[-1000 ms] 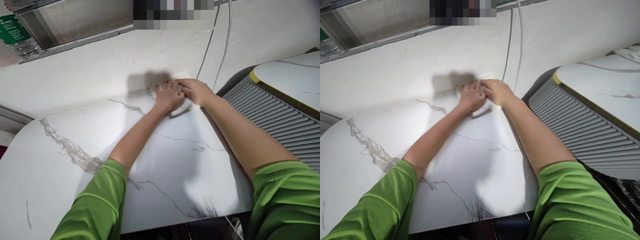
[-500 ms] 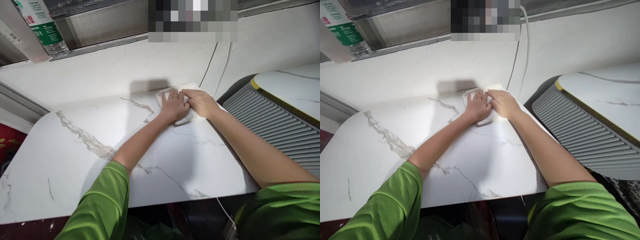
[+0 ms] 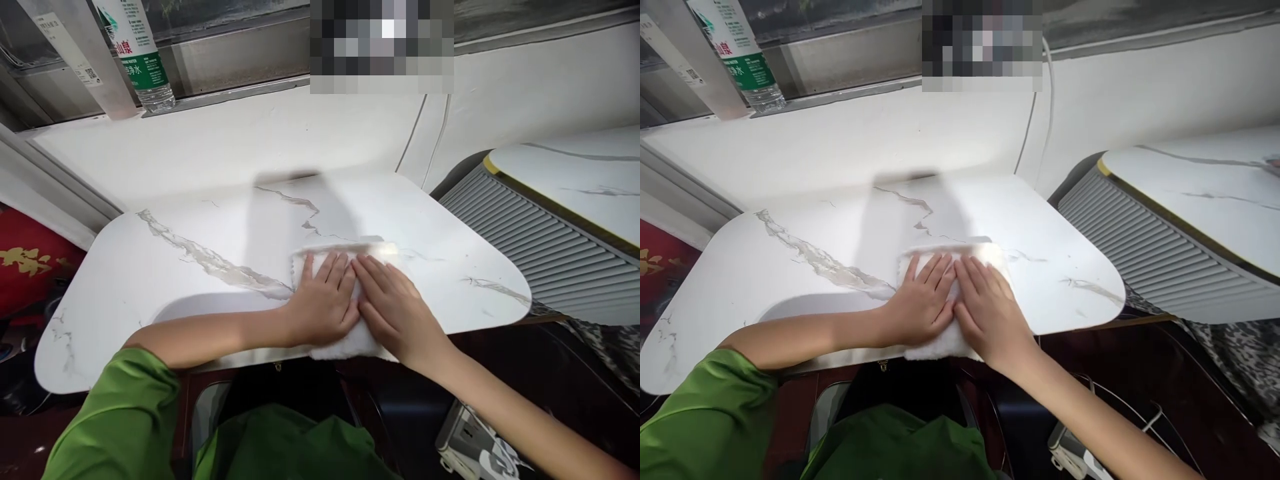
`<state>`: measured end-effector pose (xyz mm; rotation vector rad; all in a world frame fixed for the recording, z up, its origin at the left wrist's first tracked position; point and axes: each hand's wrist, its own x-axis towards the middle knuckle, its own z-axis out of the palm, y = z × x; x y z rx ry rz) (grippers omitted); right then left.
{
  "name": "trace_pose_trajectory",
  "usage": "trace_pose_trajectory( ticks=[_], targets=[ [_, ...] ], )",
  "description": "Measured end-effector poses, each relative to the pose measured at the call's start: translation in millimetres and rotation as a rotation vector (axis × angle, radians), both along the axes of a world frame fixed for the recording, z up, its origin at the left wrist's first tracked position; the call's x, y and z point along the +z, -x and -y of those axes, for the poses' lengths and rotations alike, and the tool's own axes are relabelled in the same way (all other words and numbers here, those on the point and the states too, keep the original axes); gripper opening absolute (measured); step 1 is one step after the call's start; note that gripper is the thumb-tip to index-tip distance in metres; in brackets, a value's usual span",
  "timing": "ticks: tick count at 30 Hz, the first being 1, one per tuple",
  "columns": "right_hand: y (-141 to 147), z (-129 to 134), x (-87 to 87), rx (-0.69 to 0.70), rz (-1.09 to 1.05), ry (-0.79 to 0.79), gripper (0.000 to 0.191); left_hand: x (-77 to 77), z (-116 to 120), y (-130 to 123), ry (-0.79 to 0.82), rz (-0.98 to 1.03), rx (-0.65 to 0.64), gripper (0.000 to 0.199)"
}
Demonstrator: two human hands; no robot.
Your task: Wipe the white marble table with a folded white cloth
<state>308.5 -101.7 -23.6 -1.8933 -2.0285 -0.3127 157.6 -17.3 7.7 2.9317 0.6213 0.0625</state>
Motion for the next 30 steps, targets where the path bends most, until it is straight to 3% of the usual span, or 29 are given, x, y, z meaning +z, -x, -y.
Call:
trace_pose_trajectory(
  ticks=[4,8,17,21,25,30],
  targets=[
    [12.4,-12.6,7.3,0.073,0.008,0.033,0.053,4.1,0.4,17.5,0.021,0.002,0.062,0.056],
    [4.5,-57.2,6.6,0.086,-0.042,0.072,0.055,9.3,-24.0,9.0,0.104,-0.012,0.208,0.056],
    [-13.8,-193.3,8.2,0.082,-0.144,0.069,0.053,0.3,-140.1,-24.4,0.082,0.095,0.387,0.055],
    [-19.0,-237.3,10.7,0.071,-0.132,0.089,0.052,-0.6,-176.4,-34.7,0.060,0.118,0.436,0.054],
    [-22.0,-252.2,6.0,0.043,-0.172,0.066,0.051,-3.4,-189.6,-38.1,0.052,0.113,0.455,0.056],
    [-14.9,-236.5,1.3,-0.006,-0.243,0.045,0.053,-2.6,-179.2,-27.7,0.048,0.074,0.427,0.056]
  ],
)
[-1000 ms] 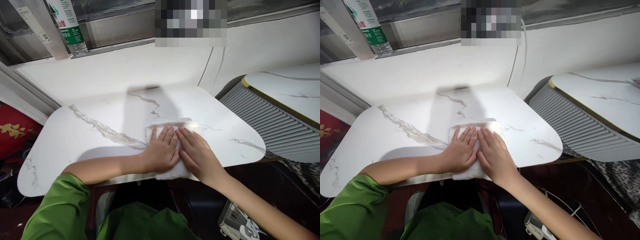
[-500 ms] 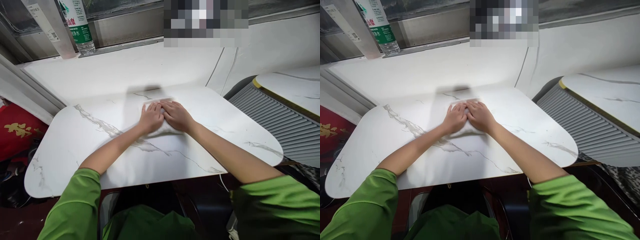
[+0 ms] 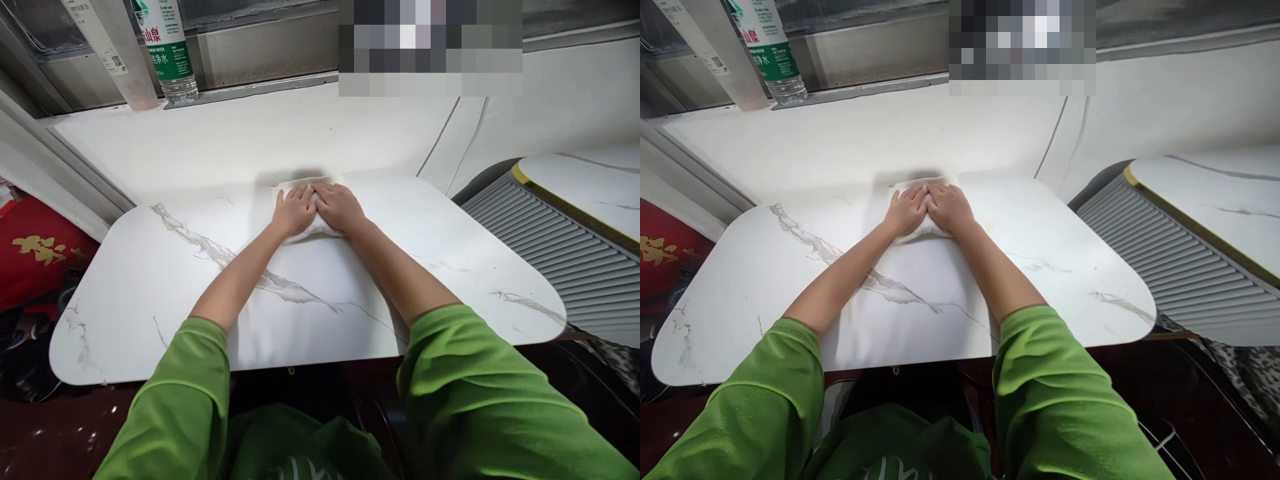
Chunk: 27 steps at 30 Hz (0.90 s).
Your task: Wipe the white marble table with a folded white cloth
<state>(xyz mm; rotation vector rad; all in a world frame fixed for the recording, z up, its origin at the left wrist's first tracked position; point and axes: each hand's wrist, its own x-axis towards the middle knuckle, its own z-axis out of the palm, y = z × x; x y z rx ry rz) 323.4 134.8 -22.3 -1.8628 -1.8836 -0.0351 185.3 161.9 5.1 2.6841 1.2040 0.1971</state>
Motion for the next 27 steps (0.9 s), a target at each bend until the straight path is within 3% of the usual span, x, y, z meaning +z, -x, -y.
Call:
trace_pose_trajectory(
  ticks=[4,9,13,16,19,22,27],
  targets=[
    [20.5,37.1,2.8,-0.025,-0.061,0.013,0.053,2.4,30.3,23.6,-0.007,-0.014,-0.041,0.054],
    [63.9,107.6,5.7,-0.039,-0.032,0.061,0.055,3.9,90.2,69.3,-0.028,-0.027,-0.111,0.053],
    [99.2,158.2,6.4,0.045,0.027,0.029,0.056,5.6,137.2,108.6,-0.079,-0.038,-0.159,0.055],
    [115.1,178.9,7.1,0.116,0.073,0.013,0.056,5.5,159.2,127.4,-0.101,-0.043,-0.161,0.056],
    [119.4,182.0,7.4,0.139,0.084,0.022,0.057,4.4,165.1,132.8,-0.097,-0.045,-0.154,0.057],
    [116.2,167.7,7.6,0.148,0.076,0.043,0.058,3.3,153.2,129.5,-0.083,-0.039,-0.137,0.057],
    [108.4,100.9,10.5,0.121,0.047,0.085,0.056,2.1,90.1,116.2,-0.057,-0.025,-0.090,0.055]
  ],
)
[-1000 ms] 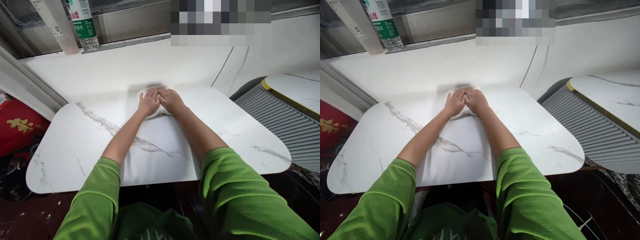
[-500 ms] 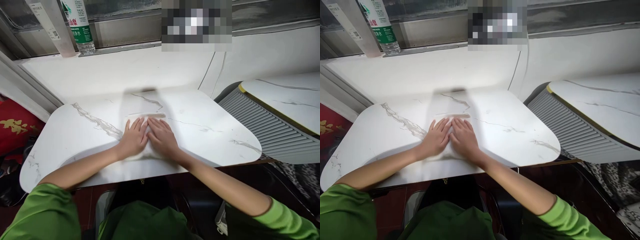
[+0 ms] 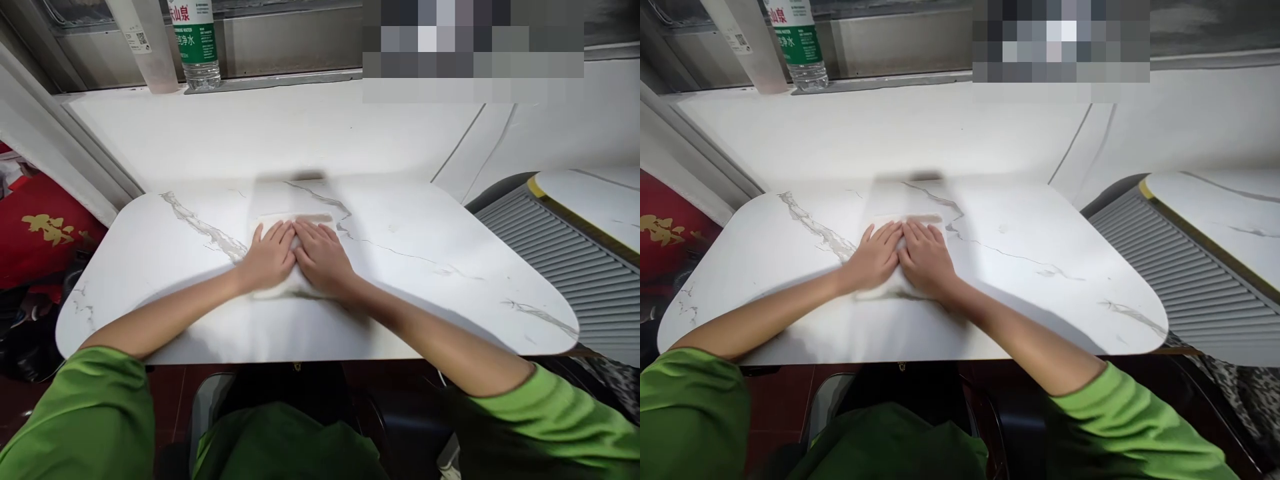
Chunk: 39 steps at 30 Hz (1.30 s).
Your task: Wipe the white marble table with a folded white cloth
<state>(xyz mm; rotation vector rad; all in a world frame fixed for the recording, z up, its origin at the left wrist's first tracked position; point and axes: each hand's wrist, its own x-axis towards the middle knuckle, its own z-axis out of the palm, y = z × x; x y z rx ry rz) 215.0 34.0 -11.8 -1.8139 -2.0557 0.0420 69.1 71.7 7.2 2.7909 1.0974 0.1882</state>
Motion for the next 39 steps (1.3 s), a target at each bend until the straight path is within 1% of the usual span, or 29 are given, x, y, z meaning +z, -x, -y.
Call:
trace_pose_trajectory(
  ticks=[5,8,11,15,19,22,25,31,34,36,37,39],
  targets=[
    [-5.3,-90.9,0.4,-0.025,-0.057,-0.027,0.052,-1.9,-86.7,-14.0,0.008,0.012,0.080,0.053],
    [-9.8,-127.3,-0.3,-0.039,-0.086,-0.035,0.051,-2.8,-122.3,-19.9,0.007,0.043,0.078,0.052],
    [-13.8,-143.7,0.2,-0.059,-0.084,-0.013,0.051,-2.8,-138.8,-24.2,0.007,0.060,0.082,0.052],
    [-14.7,-143.9,0.9,-0.071,-0.071,-0.003,0.052,-2.9,-140.4,-26.1,0.019,0.048,0.089,0.052],
    [-9.8,-126.8,1.0,-0.070,-0.085,-0.031,0.054,-3.2,-125.7,-21.0,0.007,0.029,0.091,0.052],
    [-1.9,-101.7,2.0,-0.050,-0.098,-0.036,0.053,-1.9,-100.9,-9.5,0.001,0.008,0.085,0.053],
    [10.6,-67.2,2.4,-0.009,-0.113,-0.040,0.053,0.4,-64.0,9.6,0.005,-0.003,0.065,0.053],
    [48.9,15.0,0.7,0.075,-0.091,-0.020,0.056,2.2,22.9,60.0,-0.020,-0.001,0.052,0.053],
    [66.1,49.8,0.5,0.155,-0.051,-0.052,0.056,2.8,59.1,82.6,-0.037,0.001,0.035,0.054],
    [73.3,64.0,0.8,0.211,-0.019,-0.071,0.056,4.1,74.5,93.4,-0.034,0.004,0.028,0.054],
    [75.4,67.3,1.1,0.234,-0.001,-0.077,0.056,4.7,78.6,97.0,-0.026,0.007,0.026,0.054],
    [77.1,65.3,2.0,0.272,0.042,-0.082,0.058,5.6,78.2,100.0,0.001,0.009,0.027,0.053]
  ],
)
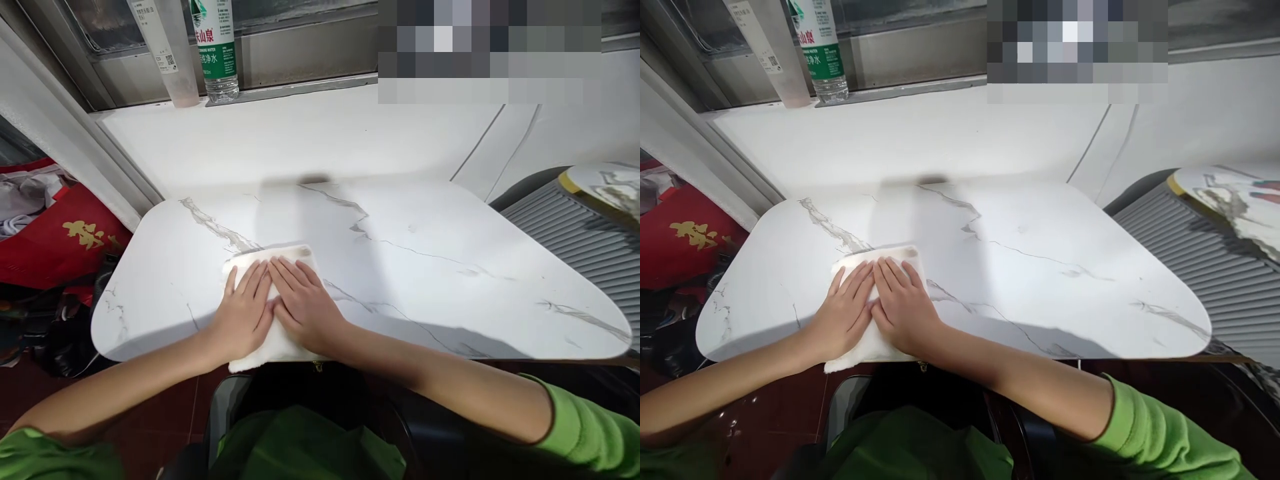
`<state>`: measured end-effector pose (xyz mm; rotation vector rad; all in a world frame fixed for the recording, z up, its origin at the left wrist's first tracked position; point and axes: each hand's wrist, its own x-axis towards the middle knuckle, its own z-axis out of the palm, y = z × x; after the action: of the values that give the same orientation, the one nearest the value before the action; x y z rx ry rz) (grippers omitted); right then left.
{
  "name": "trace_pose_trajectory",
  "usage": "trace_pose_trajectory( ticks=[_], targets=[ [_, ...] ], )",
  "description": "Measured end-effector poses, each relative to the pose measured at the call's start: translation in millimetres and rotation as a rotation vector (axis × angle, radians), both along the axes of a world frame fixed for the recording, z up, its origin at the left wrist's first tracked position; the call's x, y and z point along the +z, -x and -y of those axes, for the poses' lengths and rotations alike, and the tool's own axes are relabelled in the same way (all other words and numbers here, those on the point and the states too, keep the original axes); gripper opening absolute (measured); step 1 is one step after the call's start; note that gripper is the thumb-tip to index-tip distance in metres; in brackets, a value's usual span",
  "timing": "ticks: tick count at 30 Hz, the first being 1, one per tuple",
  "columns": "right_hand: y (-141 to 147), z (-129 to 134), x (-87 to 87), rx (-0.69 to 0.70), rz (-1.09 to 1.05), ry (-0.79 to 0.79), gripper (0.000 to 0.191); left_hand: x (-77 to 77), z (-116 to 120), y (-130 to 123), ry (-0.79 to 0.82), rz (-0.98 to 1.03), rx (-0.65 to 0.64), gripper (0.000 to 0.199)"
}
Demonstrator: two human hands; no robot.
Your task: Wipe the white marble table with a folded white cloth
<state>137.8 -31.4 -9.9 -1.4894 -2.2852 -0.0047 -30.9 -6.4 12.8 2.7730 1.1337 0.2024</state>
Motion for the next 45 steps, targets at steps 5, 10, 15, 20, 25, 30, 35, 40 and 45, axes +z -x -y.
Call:
trace_pose_trajectory(
  ticks=[5,10,15,20,25,30,35,40,45],
  targets=[
    [-1.3,-54.9,1.6,0.034,0.060,0.031,0.060,-2.8,-52.0,-10.7,0.078,-0.026,0.144,0.051],
    [0.7,-147.0,0.0,-0.044,0.000,0.054,0.058,-3.0,-142.9,-23.0,0.066,0.037,0.208,0.052],
    [2.1,-217.9,1.8,-0.121,-0.086,0.024,0.051,-0.6,-217.5,-30.6,0.042,0.128,0.204,0.048],
    [2.2,-242.5,1.6,-0.245,-0.121,-0.003,0.045,-4.6,-249.9,-36.0,0.025,0.139,0.201,0.050],
    [0.8,-237.0,-1.1,-0.215,-0.114,-0.016,0.046,-7.8,-242.8,-33.7,0.016,0.131,0.209,0.050],
    [4.2,-208.9,-4.0,-0.187,-0.109,-0.021,0.047,-5.5,-211.4,-26.0,0.024,0.085,0.200,0.051],
    [21.4,-151.4,-5.6,-0.199,-0.092,-0.014,0.052,-4.0,-159.3,-4.6,0.030,0.036,0.141,0.052],
    [48.2,-80.7,-0.5,-0.131,-0.035,0.018,0.056,-4.1,-88.1,31.6,0.000,0.011,0.132,0.054],
    [72.8,-27.7,9.6,0.027,-0.004,0.020,0.061,-0.5,-22.7,65.7,0.002,0.018,0.182,0.054]
  ],
)
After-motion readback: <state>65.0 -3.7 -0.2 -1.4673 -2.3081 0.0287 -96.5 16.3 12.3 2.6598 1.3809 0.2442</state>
